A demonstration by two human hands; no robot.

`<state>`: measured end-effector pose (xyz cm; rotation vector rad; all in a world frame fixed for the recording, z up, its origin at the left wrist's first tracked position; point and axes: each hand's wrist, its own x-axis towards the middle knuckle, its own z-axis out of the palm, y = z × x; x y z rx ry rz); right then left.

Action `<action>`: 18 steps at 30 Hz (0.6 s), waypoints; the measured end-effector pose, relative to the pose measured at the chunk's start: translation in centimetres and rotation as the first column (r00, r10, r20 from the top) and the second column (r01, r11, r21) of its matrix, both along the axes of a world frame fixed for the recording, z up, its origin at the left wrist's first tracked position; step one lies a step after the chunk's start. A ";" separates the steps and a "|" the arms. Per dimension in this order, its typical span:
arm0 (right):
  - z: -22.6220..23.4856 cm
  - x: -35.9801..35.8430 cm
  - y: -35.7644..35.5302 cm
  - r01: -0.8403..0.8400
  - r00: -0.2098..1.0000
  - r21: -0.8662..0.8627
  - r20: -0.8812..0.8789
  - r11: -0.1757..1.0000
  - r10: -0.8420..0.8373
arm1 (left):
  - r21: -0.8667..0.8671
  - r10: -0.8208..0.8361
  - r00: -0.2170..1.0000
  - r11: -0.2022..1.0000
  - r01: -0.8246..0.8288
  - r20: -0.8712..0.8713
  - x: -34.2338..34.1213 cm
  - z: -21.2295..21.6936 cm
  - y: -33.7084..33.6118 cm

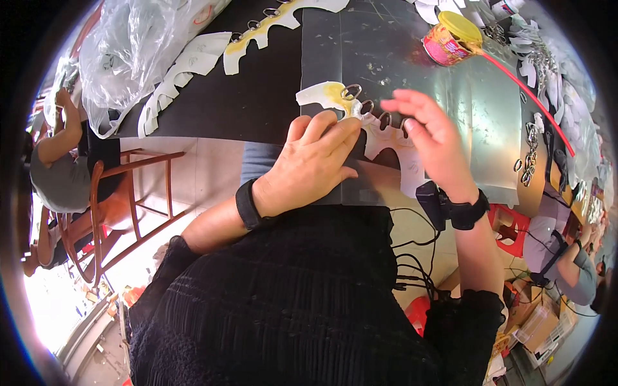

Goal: Manually assemble and attach small decorative or structural components to a shoe upper material.

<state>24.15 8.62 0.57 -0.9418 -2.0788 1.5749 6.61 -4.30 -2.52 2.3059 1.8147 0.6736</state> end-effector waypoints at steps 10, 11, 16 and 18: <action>-0.7 3.3 -0.5 0.047 0.984 0.248 0.153 0.968 -0.087 | -0.012 -0.084 0.996 0.996 0.084 -0.024 -0.4 0.8 0.2; -0.7 3.4 -0.6 0.038 0.988 0.292 0.134 0.956 -0.080 | -0.014 -0.085 0.996 0.996 0.085 -0.015 -0.4 0.9 0.2; -0.2 2.4 -0.9 -0.011 0.980 0.445 0.183 0.895 -0.079 | -0.018 -0.079 0.997 0.997 0.079 0.003 -0.4 1.0 0.1; -0.3 2.0 -0.2 -0.214 0.958 0.574 0.280 0.790 0.056 | -0.018 -0.091 0.996 0.996 0.091 0.008 -0.6 0.9 0.3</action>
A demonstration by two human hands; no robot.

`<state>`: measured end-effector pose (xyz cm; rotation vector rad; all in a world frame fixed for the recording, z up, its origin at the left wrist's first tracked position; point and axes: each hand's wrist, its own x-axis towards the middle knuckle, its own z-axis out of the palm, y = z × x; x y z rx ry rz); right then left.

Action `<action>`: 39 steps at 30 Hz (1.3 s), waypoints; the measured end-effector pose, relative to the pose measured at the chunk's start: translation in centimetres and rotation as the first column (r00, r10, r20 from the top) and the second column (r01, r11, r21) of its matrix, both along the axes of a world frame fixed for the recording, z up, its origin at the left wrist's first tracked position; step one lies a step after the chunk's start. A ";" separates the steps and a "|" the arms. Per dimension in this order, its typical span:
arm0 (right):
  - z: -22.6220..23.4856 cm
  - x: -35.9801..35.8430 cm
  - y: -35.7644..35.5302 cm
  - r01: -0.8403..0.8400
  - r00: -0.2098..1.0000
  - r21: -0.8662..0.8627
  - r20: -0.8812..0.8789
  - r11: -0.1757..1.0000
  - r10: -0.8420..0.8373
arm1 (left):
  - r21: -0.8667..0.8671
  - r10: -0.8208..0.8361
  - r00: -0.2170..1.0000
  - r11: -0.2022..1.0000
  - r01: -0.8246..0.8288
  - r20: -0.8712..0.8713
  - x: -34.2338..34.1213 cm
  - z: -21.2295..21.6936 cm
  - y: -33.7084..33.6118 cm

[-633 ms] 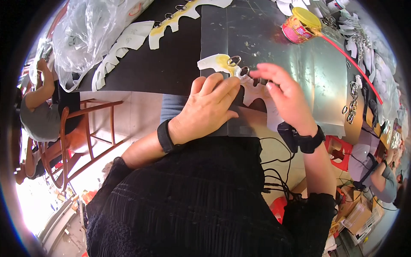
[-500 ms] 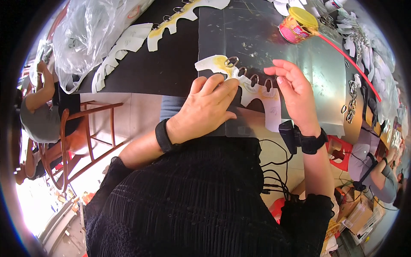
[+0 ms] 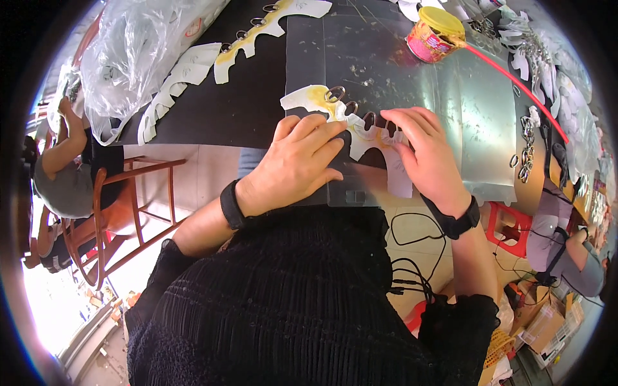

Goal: Manually assemble and attach small decorative or structural components to a shoe upper material.

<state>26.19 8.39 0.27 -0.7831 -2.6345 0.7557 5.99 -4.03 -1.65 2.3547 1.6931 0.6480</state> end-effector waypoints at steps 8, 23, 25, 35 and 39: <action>0.7 -0.1 -0.4 0.132 0.991 -0.378 0.071 0.917 -0.113 | 0.045 -0.039 0.999 0.998 0.038 0.022 -1.8 1.8 1.9; 0.2 1.0 -0.6 0.205 0.975 -0.205 -0.041 0.957 -0.218 | -0.061 -0.246 0.965 0.966 0.252 0.089 3.0 0.8 -0.7; 0.1 1.2 -0.6 0.202 0.976 -0.124 -0.054 0.972 -0.209 | -0.091 -0.228 0.971 0.968 0.235 0.075 3.2 0.8 -0.8; -0.4 1.7 -1.3 0.178 0.977 -0.186 -0.088 0.966 -0.196 | -0.133 -0.214 0.974 0.966 0.223 0.074 3.5 1.2 -0.9; -0.8 2.1 -1.4 0.113 0.983 -0.166 -0.127 0.980 -0.135 | -0.124 -0.206 0.976 0.969 0.214 0.072 3.5 1.3 -0.9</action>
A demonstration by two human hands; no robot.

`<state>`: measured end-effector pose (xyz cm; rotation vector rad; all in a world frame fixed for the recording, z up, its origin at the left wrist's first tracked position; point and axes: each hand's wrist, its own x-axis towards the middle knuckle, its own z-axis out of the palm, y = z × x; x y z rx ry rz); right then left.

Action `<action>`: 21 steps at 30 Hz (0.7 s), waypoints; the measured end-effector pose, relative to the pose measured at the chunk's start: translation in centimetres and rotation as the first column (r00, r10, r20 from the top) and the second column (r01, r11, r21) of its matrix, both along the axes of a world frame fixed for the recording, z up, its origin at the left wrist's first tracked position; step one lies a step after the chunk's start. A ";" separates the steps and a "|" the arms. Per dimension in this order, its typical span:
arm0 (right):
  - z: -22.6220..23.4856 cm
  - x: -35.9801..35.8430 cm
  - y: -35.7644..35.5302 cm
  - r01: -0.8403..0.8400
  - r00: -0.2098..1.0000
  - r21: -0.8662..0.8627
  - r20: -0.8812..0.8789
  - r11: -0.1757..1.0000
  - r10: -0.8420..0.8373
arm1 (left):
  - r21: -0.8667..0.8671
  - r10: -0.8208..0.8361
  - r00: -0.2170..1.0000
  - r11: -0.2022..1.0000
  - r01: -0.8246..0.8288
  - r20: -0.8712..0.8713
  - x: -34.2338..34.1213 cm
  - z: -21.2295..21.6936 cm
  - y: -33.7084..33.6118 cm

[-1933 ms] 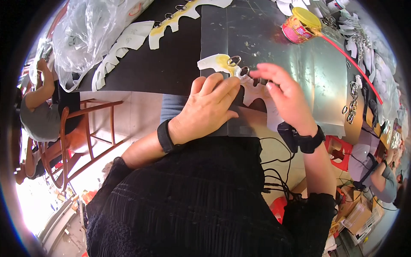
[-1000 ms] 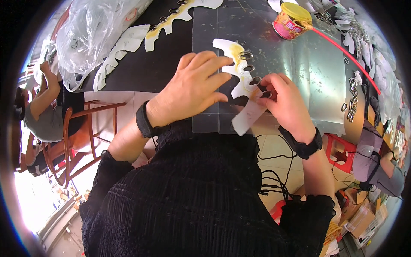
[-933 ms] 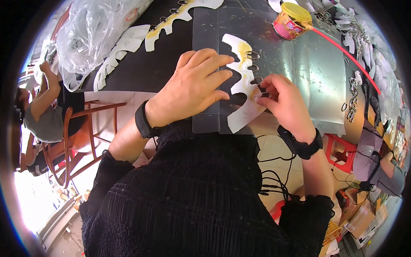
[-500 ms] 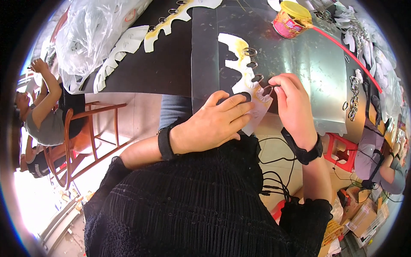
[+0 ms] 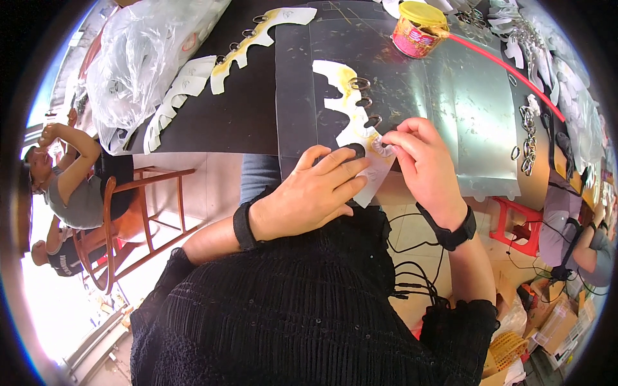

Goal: Manually assemble and attach small decorative or structural components to a shoe upper material.

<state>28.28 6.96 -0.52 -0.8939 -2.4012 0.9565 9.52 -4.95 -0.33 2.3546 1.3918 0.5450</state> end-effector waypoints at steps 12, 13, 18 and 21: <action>0.6 -0.2 -1.7 -0.137 0.961 0.368 0.275 0.920 0.033 | 0.012 0.019 1.000 1.000 -0.019 0.011 -0.4 0.7 0.2; 0.7 -0.2 -1.9 -0.137 0.961 0.367 0.274 0.920 0.033 | 0.012 0.028 0.999 1.000 -0.028 0.015 -0.5 0.9 0.3; 1.1 -0.5 -2.5 -0.165 0.934 0.419 0.359 0.893 0.004 | 0.085 0.116 0.993 0.989 -0.118 0.029 -0.1 0.5 1.4; 1.0 -0.6 -2.6 -0.179 0.928 0.444 0.371 0.878 0.002 | 0.107 0.124 0.992 0.987 -0.123 -0.008 0.0 -0.1 1.7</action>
